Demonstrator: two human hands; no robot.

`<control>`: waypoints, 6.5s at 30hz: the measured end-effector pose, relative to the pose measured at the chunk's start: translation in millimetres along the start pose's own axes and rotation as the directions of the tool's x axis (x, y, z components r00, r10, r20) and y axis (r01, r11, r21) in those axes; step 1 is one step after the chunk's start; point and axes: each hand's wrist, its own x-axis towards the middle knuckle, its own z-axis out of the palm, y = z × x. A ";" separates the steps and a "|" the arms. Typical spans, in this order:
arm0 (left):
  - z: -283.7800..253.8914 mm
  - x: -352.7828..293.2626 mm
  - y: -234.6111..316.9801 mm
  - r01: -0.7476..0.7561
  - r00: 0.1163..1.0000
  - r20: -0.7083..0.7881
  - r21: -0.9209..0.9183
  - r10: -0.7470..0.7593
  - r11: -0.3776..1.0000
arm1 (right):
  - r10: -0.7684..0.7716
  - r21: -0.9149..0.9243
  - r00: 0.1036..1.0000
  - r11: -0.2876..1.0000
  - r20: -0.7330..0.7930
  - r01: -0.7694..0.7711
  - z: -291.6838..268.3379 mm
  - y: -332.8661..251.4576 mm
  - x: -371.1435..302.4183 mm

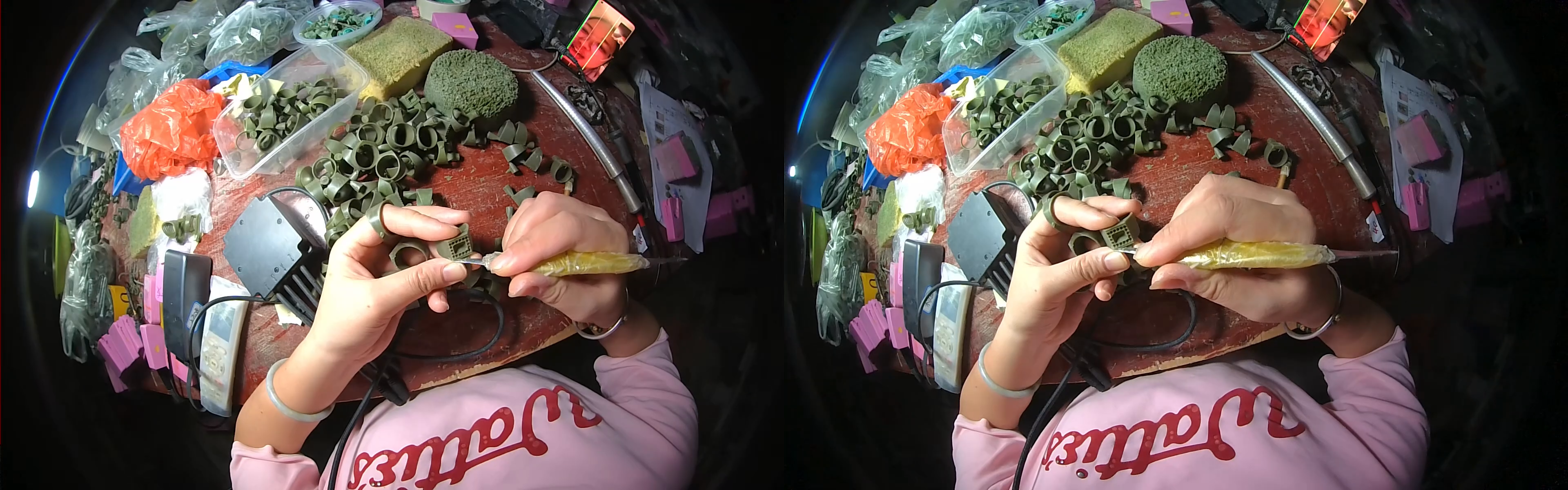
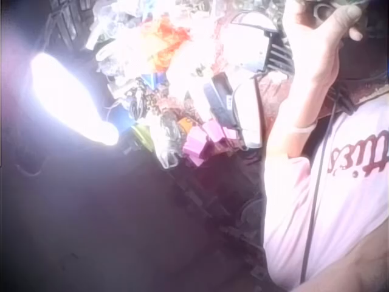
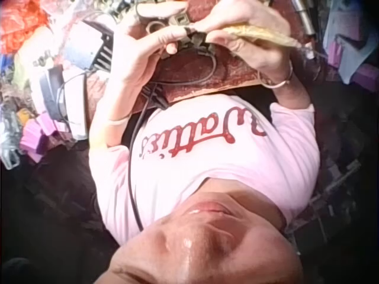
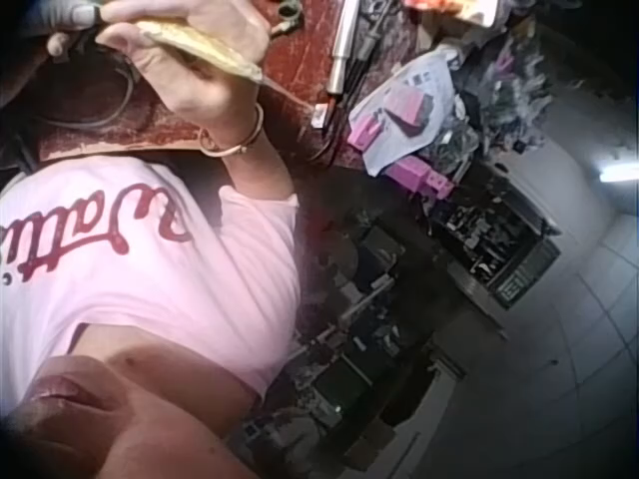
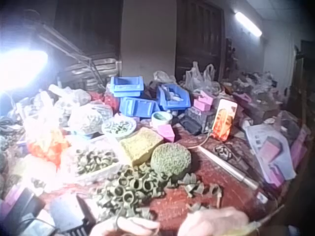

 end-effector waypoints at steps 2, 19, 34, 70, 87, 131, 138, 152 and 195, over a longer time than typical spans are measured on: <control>0.4 0.1 -0.2 -0.010 1.000 0.004 0.007 0.010 1.000 | -0.005 0.000 1.000 1.000 -0.002 0.005 -0.4 -0.5 0.1; -5.8 0.0 -1.9 -0.024 0.998 0.060 -0.058 0.028 0.998 | -0.007 -0.003 0.999 1.000 -0.048 0.007 -0.5 -3.3 -0.7; -5.7 -0.6 -2.6 -0.025 0.999 0.043 -0.043 0.027 0.999 | -0.022 -0.007 0.999 1.000 -0.027 0.022 0.7 -0.8 0.0; -4.1 -0.6 -3.2 -0.050 0.998 0.031 -0.029 0.051 0.998 | -0.021 -0.006 0.999 1.000 -0.048 0.021 -0.7 0.2 -0.5; -3.9 -0.6 -4.1 -0.025 1.000 0.009 -0.038 0.025 0.999 | -0.052 -0.008 0.999 0.999 0.001 0.052 0.4 5.0 -0.7; 0.1 -2.1 -4.2 -0.028 1.000 -0.005 -0.002 0.028 1.000 | -0.026 0.002 1.000 1.000 0.009 0.026 1.2 2.4 0.2; 4.2 -1.0 0.4 0.038 0.999 -0.026 -0.061 -0.039 0.997 | 0.024 0.051 0.991 0.999 -0.134 -0.017 -1.9 0.2 -1.5; -1.4 -1.3 -2.3 0.021 1.000 0.013 -0.048 -0.020 0.999 | -0.054 -0.039 0.998 0.998 -0.031 0.053 0.7 2.1 0.1; 1.6 -1.9 -1.9 0.014 1.000 -0.017 -0.016 -0.014 1.000 | -0.066 -0.092 0.998 0.994 -0.016 0.064 0.0 -3.2 0.0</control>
